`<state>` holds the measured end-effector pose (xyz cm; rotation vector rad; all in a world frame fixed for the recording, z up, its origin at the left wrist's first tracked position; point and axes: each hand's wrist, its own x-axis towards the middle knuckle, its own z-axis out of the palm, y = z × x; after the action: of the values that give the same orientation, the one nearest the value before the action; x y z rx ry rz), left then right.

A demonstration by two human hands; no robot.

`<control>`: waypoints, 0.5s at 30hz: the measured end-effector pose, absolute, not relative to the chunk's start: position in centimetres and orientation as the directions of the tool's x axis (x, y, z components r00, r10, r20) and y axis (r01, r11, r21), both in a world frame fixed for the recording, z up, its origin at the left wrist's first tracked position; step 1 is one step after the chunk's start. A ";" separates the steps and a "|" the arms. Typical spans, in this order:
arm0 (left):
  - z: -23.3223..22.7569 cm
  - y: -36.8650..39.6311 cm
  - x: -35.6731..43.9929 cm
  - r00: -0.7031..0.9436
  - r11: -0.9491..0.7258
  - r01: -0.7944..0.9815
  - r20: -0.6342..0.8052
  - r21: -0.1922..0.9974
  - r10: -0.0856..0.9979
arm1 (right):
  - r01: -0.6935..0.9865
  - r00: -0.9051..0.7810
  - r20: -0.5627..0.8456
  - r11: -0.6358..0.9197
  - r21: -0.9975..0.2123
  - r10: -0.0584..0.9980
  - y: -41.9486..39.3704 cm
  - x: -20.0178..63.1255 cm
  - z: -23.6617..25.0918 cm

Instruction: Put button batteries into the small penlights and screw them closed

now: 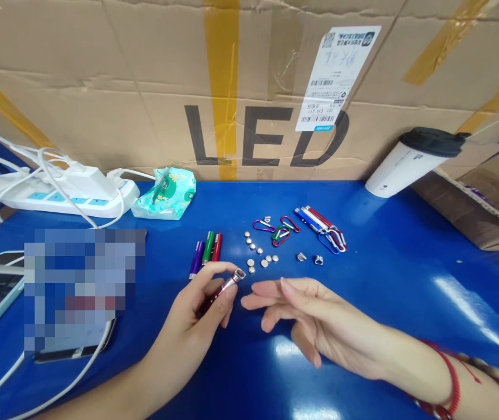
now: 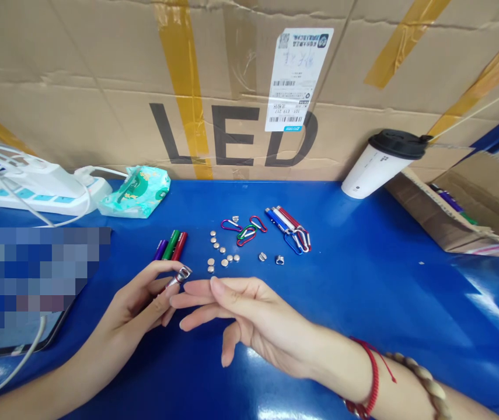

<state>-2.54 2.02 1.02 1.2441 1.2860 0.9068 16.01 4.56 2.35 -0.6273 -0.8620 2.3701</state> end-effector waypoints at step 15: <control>1.1 2.1 -2.5 0.142 0.148 0.178 -0.174 0.973 0.974 | -0.314 -0.720 -0.279 -0.656 -0.686 0.636 4.5 16.0 2.4</control>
<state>-2.55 2.07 1.13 1.2766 1.2828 0.8899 15.99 4.50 2.43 -0.6919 -0.8421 2.3502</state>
